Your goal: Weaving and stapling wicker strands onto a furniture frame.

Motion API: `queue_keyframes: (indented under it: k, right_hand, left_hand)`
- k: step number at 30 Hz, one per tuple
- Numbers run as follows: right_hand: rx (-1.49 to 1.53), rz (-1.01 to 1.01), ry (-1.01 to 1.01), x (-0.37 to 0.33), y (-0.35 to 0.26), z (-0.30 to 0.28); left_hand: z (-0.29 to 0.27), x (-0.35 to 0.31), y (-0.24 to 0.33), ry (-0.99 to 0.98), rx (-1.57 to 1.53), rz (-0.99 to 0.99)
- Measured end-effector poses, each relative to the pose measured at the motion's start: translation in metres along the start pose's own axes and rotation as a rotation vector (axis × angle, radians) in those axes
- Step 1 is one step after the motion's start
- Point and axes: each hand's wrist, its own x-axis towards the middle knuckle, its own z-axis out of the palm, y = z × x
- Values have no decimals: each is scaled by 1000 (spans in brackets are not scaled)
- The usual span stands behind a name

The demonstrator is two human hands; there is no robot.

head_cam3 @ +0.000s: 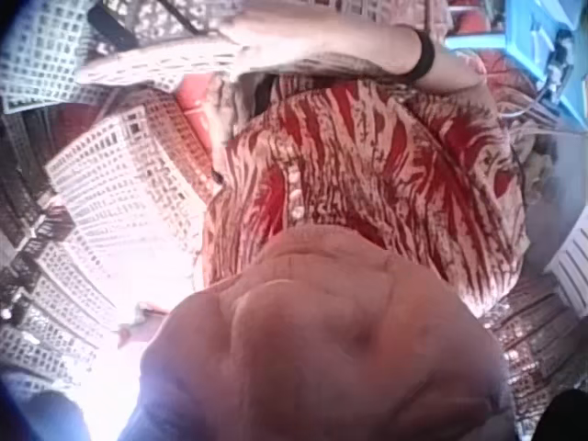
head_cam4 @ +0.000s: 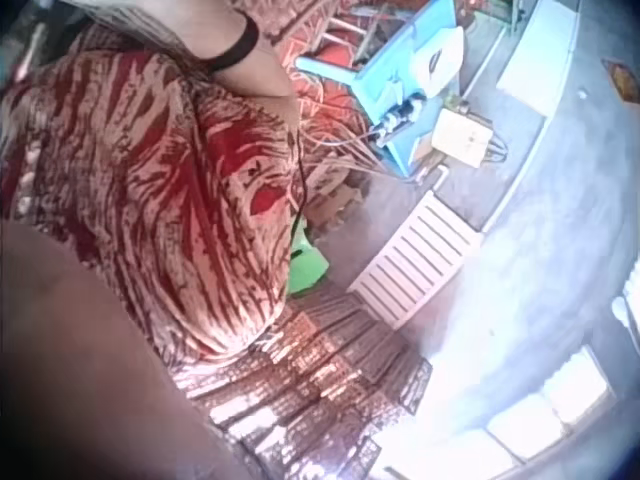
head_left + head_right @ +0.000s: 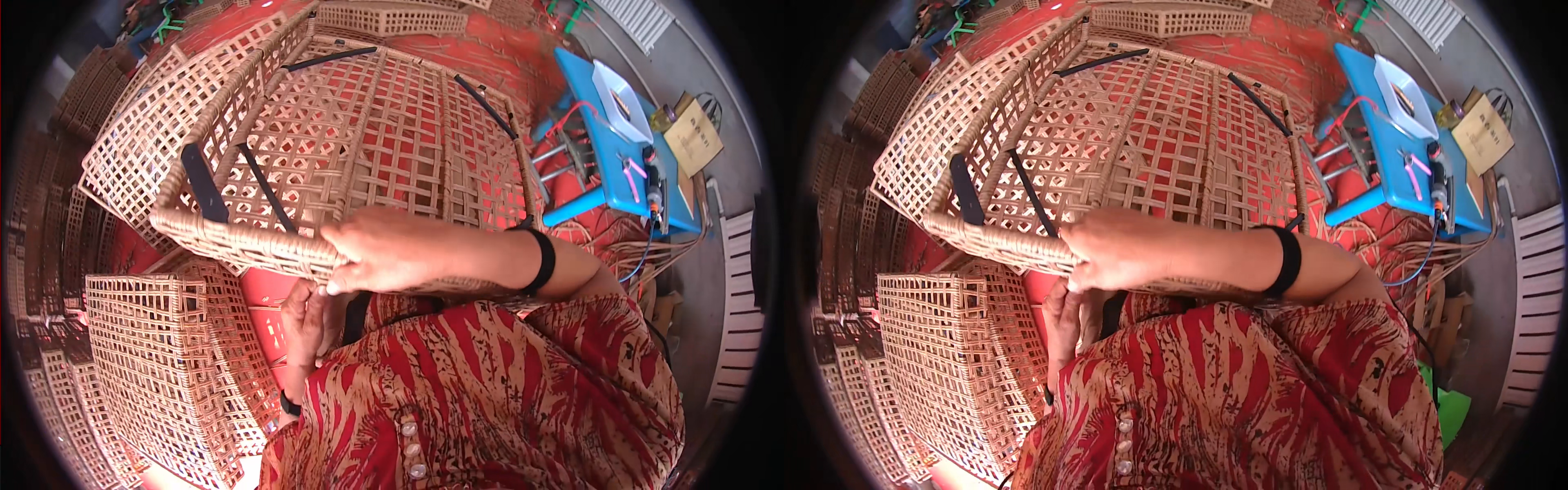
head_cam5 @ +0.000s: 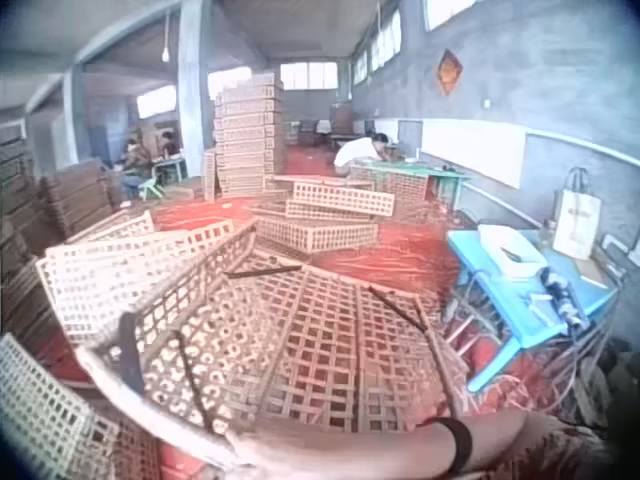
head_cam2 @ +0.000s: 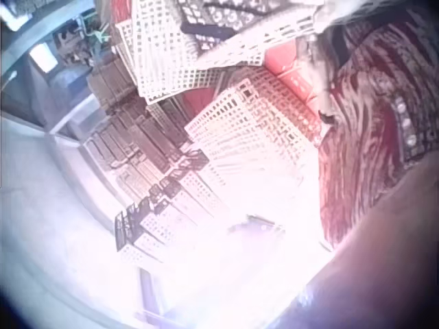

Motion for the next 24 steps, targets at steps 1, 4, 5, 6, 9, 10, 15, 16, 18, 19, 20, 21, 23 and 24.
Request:
queue_keyframes:
  k: [1,4,5,6,9,10,15,16,18,19,20,21,23,24]
  right_hand:
    - [-29,-38,35,15,8,-3]
    - [109,64,25,12,18,-21]
    - [204,224,9,4,2,-37]
    - [182,195,72,9,21,-35]
    - [377,272,158,-3,28,-77]
    - [366,254,220,-3,38,-83]
    - [467,299,338,-20,71,-122]
    - [558,305,406,-24,78,-124]
    - [489,348,386,-32,91,-138]
    - [438,390,367,-37,100,-144]
    - [450,415,250,-33,108,-154]
    - [452,422,256,-35,112,-157]
    - [588,547,184,-29,103,-162]
    - [461,510,151,-25,117,-167]
  left_hand:
    - [-18,21,-9,-48,13,-10]
    - [-17,36,10,-110,-22,-6]
    - [-16,39,17,-117,-44,-6]
    - [-13,46,27,-131,-64,5]
    - [-4,72,57,-176,4,109]
    - [3,82,68,-180,-33,118]
    - [43,118,99,-251,-261,57]
    - [49,121,99,-272,-270,60]
    - [59,128,104,-305,-272,62]
    - [64,129,105,-343,-262,53]
    - [70,134,97,-342,-298,29]
    - [76,137,92,-351,-301,27]
    - [89,142,84,-350,-407,8]
    - [97,145,78,-318,-422,-30]
